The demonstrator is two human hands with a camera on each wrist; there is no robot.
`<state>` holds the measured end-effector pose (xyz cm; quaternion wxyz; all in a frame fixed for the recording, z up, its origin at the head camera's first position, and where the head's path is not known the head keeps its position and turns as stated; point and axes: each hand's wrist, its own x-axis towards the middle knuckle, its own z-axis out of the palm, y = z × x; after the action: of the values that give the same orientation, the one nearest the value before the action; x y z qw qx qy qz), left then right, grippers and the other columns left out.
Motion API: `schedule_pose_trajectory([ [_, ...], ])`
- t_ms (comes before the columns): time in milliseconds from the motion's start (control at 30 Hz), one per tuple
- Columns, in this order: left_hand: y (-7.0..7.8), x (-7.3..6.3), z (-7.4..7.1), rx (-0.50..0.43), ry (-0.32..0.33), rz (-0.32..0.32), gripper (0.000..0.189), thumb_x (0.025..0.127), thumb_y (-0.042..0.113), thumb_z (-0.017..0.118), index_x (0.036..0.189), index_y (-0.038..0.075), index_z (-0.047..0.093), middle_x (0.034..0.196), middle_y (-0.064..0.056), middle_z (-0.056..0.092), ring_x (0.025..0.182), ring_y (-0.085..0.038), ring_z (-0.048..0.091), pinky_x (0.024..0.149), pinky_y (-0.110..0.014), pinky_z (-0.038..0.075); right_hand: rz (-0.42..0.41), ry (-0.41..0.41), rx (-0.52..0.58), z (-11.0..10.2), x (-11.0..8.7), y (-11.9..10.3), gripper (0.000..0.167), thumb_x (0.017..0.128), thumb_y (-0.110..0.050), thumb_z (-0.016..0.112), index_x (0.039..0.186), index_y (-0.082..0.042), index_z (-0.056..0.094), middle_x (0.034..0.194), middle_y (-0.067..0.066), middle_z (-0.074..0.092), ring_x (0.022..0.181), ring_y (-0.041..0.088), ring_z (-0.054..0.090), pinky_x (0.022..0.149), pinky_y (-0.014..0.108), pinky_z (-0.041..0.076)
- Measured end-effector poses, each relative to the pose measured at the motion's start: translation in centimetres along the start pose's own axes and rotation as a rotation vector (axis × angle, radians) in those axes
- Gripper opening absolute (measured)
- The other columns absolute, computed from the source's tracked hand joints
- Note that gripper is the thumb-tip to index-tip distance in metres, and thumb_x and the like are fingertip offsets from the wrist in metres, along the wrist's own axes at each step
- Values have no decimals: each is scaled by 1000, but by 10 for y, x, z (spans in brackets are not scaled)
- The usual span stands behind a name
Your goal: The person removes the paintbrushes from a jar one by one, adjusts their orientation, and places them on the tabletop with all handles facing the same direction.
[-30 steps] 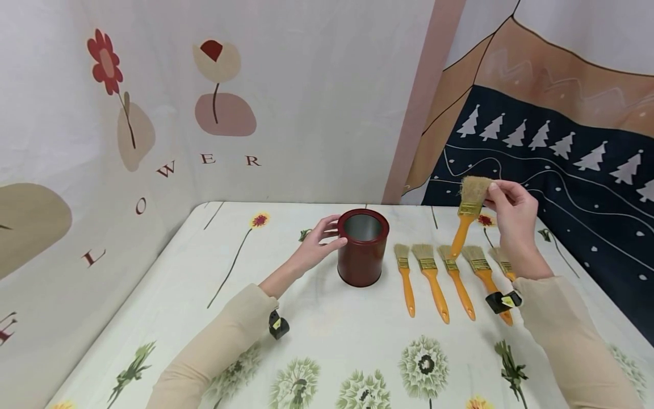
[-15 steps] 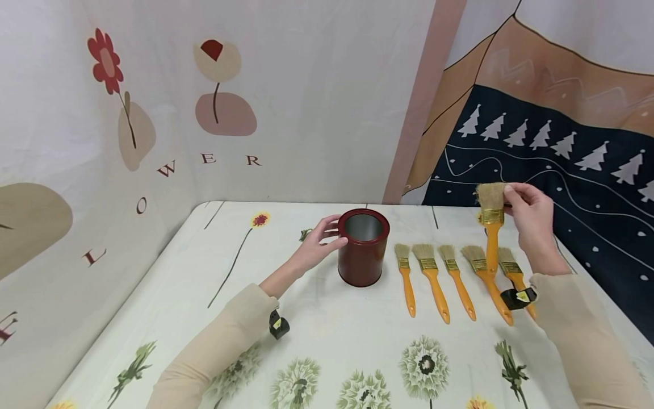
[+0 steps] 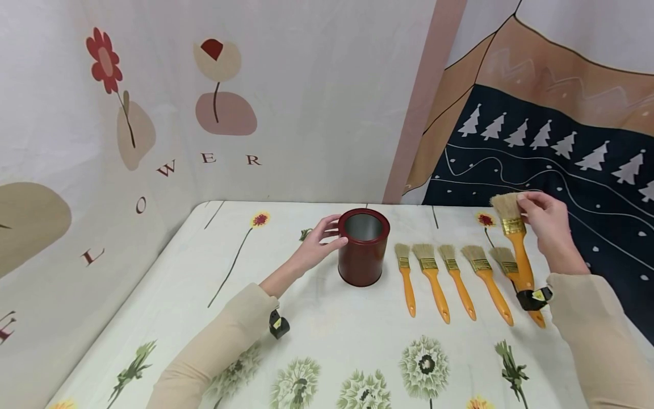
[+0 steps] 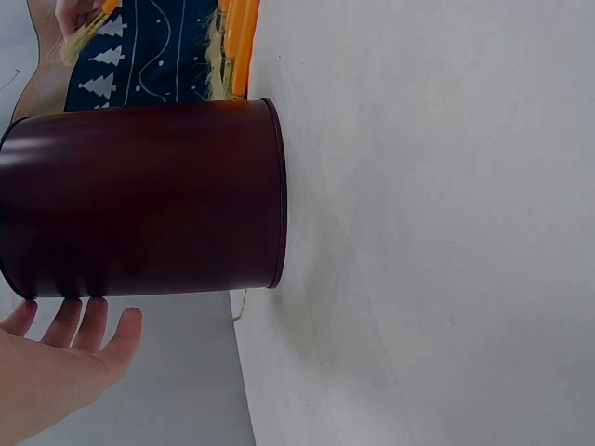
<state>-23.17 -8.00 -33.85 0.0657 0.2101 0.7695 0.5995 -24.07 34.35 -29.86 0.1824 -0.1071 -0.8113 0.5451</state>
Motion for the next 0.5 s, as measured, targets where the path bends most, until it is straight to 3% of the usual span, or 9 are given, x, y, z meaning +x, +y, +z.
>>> schedule_pose_trajectory([
  [100,0,0,0,-1,-1,0,57,87,17,58,135,8,30,129,-16,38,117,-30,37,90,-41,37,24,8,22,-7,22,29,31,88,-34,51,106,-10,57,96,-3,49,83,9,45,80,26,42],
  [233,0,0,0,-3,-1,-5,57,87,18,58,135,8,30,129,-15,38,117,-29,37,90,-40,38,48,18,87,-22,63,82,29,84,-31,59,104,-10,62,95,0,54,81,12,47,72,22,45],
  [267,0,0,0,-3,-1,-5,57,87,18,58,135,8,30,129,-15,38,117,-29,37,90,-40,37,42,-3,38,-26,69,91,32,85,-33,58,107,-10,60,97,0,52,83,14,46,76,25,44],
  [333,0,0,-1,-2,-1,-6,57,87,18,58,135,8,30,129,-15,38,117,-29,38,90,-41,37,56,6,25,-32,85,114,34,83,-36,58,108,-13,61,99,0,53,83,13,47,68,20,45],
  [500,0,1,-1,2,2,-9,57,87,18,58,135,8,30,129,-15,39,117,-28,38,91,-42,36,46,-16,-123,-43,110,160,49,80,-54,48,116,-21,54,110,1,46,93,16,43,71,19,42],
])
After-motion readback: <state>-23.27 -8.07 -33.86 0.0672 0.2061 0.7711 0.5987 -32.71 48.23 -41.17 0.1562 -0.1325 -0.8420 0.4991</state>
